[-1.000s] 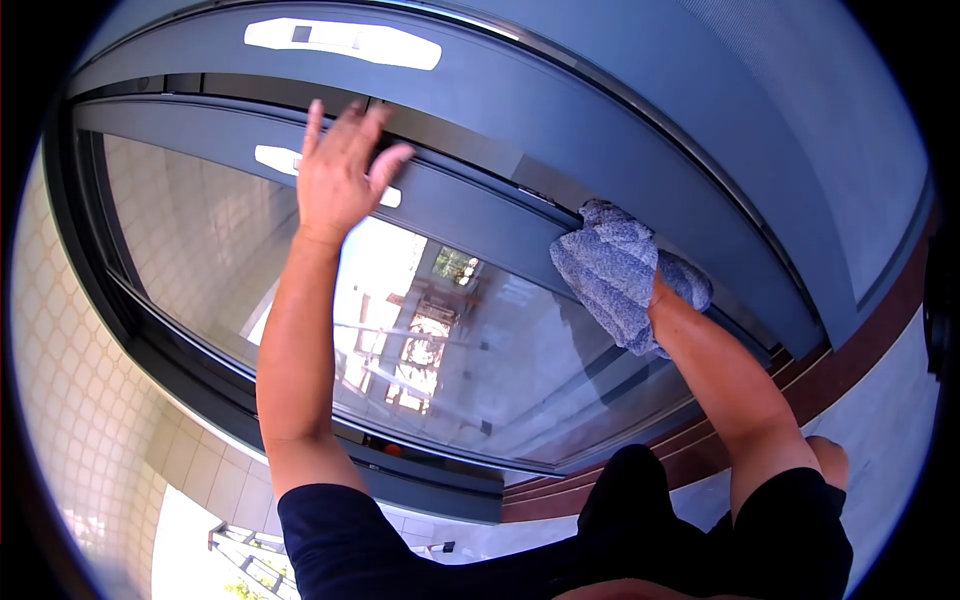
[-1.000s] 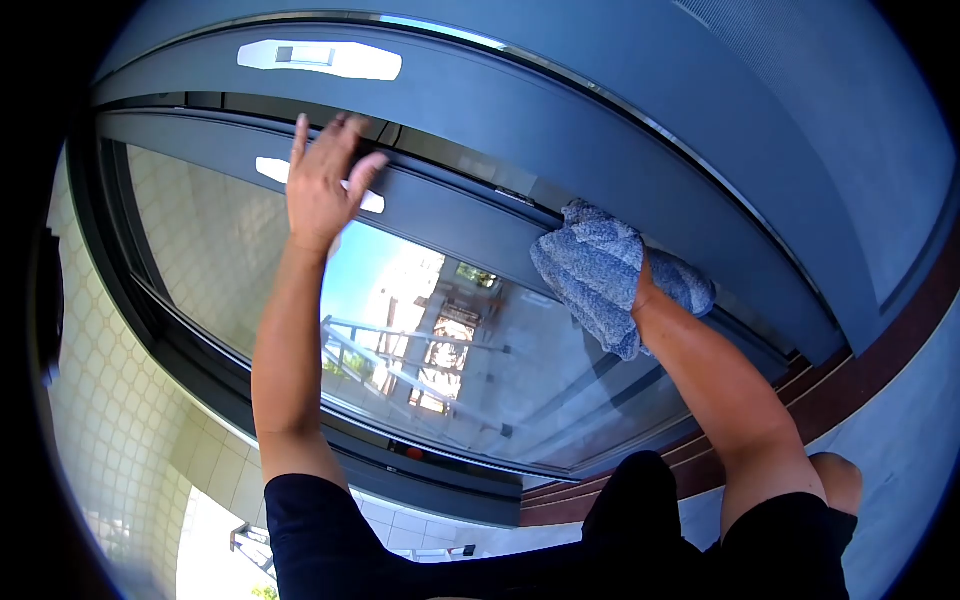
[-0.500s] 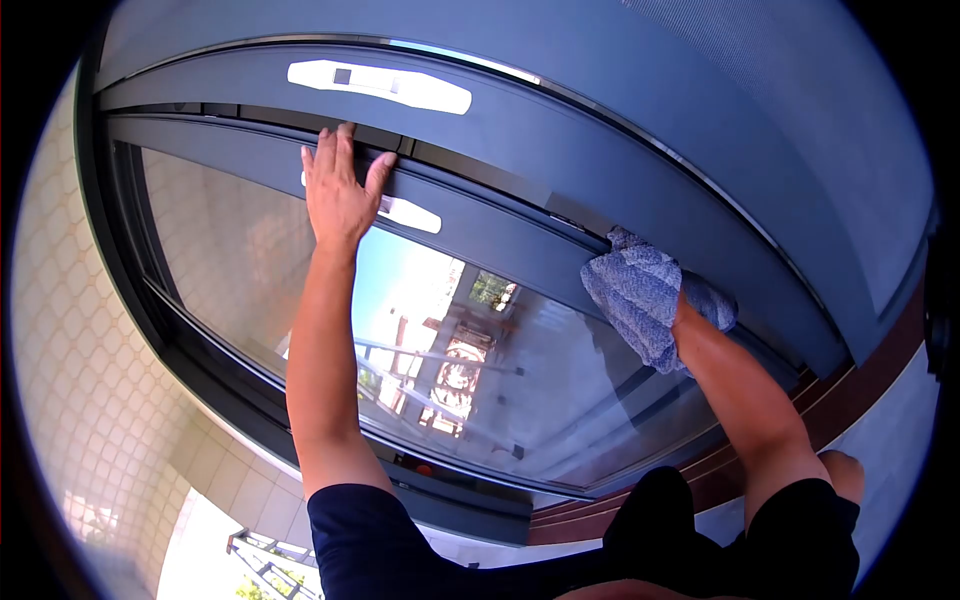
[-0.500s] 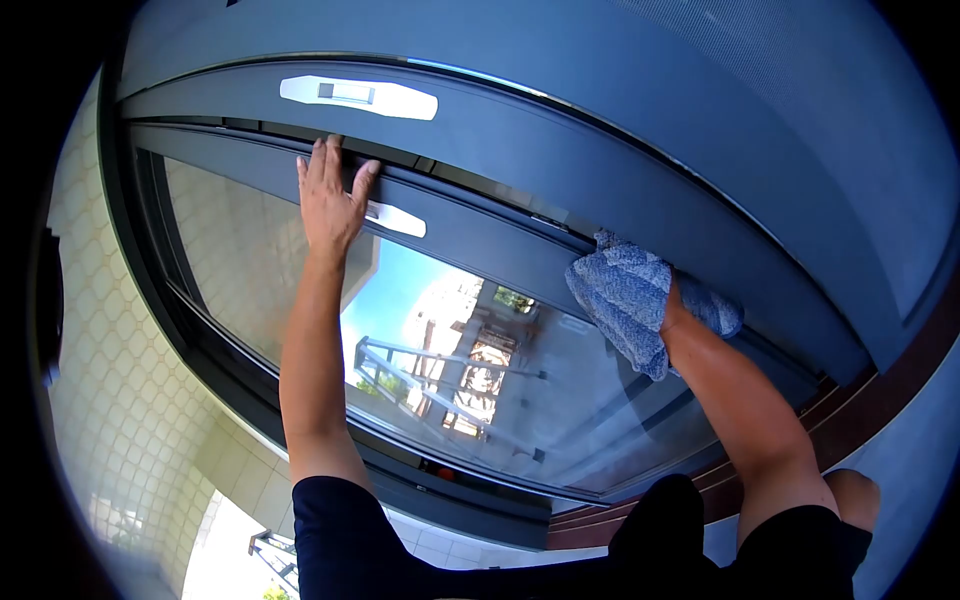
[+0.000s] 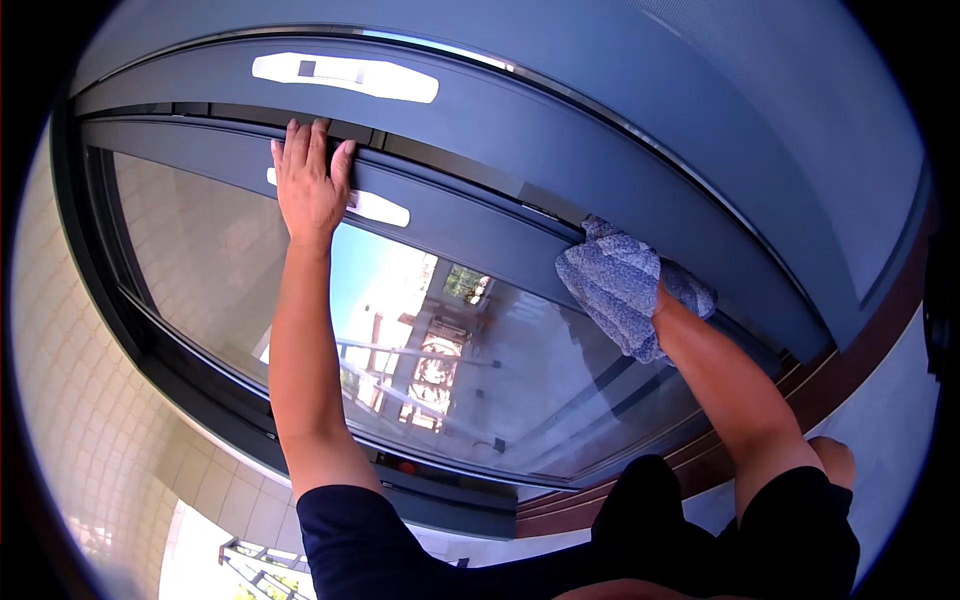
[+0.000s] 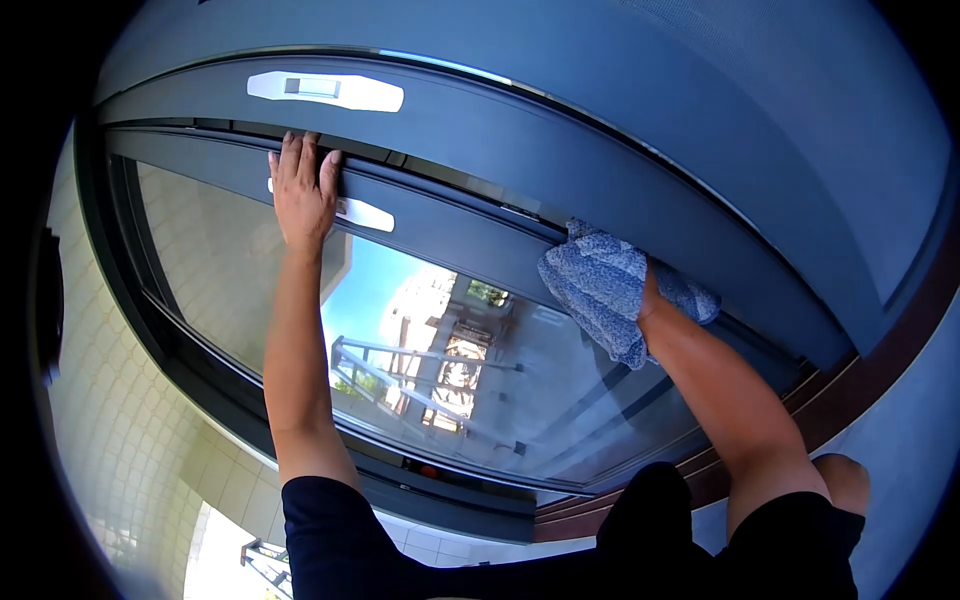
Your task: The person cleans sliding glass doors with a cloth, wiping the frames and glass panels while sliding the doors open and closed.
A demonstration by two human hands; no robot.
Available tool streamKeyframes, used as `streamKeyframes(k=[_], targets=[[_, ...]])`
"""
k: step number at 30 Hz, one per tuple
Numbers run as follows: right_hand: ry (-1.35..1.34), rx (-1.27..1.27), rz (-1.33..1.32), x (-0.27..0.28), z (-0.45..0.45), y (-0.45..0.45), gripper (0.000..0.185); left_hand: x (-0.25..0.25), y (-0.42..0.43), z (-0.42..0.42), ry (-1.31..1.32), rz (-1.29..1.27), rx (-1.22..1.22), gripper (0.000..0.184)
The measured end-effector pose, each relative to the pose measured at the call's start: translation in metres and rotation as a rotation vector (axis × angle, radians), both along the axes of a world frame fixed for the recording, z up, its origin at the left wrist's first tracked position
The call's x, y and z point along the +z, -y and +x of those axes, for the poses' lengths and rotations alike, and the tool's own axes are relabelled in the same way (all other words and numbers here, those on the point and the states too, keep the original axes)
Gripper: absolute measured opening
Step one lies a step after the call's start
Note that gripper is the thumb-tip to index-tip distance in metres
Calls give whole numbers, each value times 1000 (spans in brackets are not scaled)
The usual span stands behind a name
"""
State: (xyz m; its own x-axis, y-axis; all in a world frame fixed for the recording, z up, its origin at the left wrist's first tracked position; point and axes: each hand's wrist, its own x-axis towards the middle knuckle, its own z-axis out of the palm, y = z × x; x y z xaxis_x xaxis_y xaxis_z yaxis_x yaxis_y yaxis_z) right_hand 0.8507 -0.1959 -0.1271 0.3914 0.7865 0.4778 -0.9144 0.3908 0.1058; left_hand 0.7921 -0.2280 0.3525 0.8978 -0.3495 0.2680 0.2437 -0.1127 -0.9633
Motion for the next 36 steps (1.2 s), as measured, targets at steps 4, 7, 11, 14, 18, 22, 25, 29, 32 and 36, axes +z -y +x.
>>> streamKeyframes(k=[4, 7, 11, 14, 18, 22, 25, 29, 32, 36], targets=[[-36, 30, -39, 16, -1, 25, 45, -73, 16, 3, -341, -131, -9, 55], [28, -61, -35, 14, 2, 24, 45, -69, 18, 7, -313, -62, -17, 48], [12, 2, -46, 15, -1, 32, 45, -41, -2, 3, -188, -25, -139, 46], [-49, 89, -22, 19, -1, 36, 44, -92, 14, -1, -316, -139, -123, 50], [-1, -31, 52, 11, -2, 12, 43, -90, 24, 5, -471, -163, -39, 46], [-9, -77, -1, 4, -2, 10, 42, 31, 4, 10, -164, 205, 105, 39], [-72, 18, -15, 11, 0, 21, 44, 131, -25, -3, -41, 444, 248, 42], [-55, 96, -23, 5, 3, 23, 48, 109, -23, 1, -118, 263, 199, 47], [-70, 90, -12, 3, -1, 16, 45, 38, -11, 3, -162, 107, 56, 46], [127, -72, -131, 4, 4, 8, 44, -79, 9, -2, -286, -88, -70, 43]])
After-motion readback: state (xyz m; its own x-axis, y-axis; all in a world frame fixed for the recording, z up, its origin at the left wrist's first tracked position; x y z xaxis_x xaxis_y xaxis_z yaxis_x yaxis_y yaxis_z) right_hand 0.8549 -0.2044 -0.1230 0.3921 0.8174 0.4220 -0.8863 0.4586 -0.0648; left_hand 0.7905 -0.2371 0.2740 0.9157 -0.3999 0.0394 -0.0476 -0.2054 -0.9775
